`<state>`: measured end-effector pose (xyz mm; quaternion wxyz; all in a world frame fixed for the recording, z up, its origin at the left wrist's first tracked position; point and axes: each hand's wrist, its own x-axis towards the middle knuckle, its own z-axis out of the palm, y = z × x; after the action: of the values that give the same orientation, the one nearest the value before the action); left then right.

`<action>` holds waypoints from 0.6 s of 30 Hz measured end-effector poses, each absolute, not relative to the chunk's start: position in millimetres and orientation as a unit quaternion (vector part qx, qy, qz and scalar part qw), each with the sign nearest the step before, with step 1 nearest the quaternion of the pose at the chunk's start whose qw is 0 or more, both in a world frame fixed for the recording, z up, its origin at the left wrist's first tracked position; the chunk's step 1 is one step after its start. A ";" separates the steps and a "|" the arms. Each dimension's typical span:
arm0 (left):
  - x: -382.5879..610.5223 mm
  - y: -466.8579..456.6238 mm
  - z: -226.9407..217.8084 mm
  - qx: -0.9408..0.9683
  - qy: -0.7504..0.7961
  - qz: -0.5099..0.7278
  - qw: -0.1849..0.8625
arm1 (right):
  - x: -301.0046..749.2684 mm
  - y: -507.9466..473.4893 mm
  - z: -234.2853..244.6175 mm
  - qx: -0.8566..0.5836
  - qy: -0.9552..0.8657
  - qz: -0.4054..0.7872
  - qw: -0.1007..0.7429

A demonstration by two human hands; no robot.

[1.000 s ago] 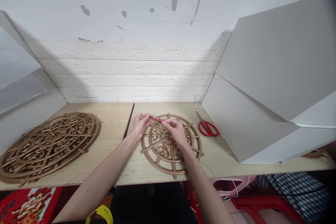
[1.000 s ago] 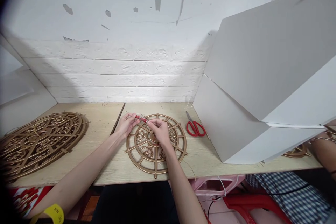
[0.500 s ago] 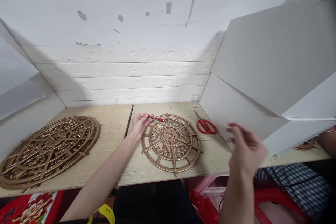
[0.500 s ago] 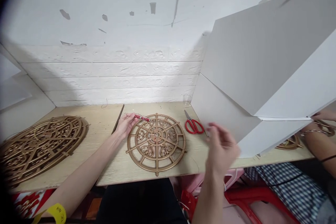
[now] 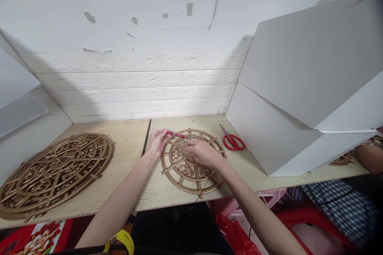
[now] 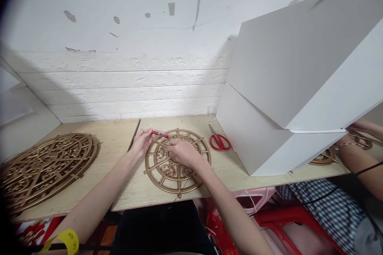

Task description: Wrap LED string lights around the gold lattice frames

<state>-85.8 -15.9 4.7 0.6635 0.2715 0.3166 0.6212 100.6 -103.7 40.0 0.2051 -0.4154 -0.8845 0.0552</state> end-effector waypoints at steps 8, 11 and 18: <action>-86.1 -15.2 5.1 0.250 0.316 0.621 0.673 | 137.8 -122.3 44.0 -0.577 -0.770 0.107 0.249; -85.4 -15.7 4.6 0.259 0.313 0.618 0.673 | 137.5 -128.8 32.3 -0.591 -0.744 0.185 0.252; -86.7 -14.2 3.2 0.251 0.314 0.625 0.670 | 130.6 -136.6 16.0 -0.504 -0.690 0.388 0.345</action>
<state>-86.7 -14.2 3.2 0.6697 0.2507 0.3138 0.6246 130.6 -136.6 16.0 0.3451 -0.5041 -0.6902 0.3879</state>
